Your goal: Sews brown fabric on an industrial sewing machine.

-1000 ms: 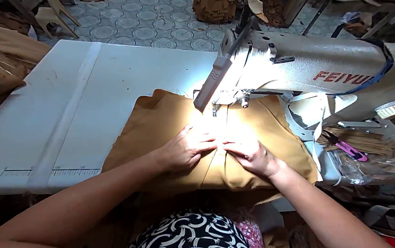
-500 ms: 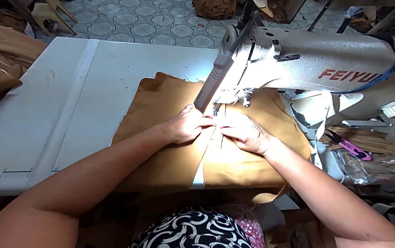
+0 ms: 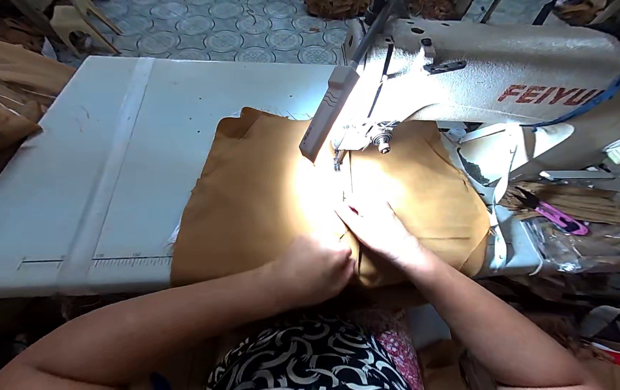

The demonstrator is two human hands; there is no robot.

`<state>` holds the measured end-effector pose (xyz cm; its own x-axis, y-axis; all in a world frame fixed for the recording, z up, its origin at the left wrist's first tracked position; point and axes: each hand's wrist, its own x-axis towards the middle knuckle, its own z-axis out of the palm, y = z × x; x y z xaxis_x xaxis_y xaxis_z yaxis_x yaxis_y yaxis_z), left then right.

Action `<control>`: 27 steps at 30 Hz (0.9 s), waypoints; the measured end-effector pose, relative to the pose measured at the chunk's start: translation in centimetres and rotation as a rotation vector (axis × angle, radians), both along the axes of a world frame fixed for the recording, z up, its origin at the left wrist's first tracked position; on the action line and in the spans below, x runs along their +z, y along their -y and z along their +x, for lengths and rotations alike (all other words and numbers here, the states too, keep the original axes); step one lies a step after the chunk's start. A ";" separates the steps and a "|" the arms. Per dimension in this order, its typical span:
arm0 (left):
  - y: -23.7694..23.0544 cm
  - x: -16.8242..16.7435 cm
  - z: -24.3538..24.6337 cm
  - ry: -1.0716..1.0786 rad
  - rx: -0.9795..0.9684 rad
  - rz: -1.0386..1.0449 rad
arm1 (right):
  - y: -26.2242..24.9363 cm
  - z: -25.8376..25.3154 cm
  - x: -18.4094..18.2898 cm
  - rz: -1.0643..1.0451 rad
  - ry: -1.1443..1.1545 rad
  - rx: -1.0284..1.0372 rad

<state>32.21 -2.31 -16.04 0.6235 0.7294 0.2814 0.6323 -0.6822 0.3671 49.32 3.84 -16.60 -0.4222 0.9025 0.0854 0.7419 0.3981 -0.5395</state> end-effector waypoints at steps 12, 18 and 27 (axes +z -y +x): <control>-6.1 -3.0 -3.8 -0.055 -0.004 0.024 | 1.9 -1.0 0.1 -0.018 0.154 -0.092; -6.4 -2.1 -5.0 -0.117 -0.096 -0.062 | 1.5 -0.7 0.7 -0.063 -0.038 -0.159; -5.9 -2.6 -4.1 0.046 -0.012 0.103 | 1.2 -0.7 -0.4 0.099 -0.037 -0.069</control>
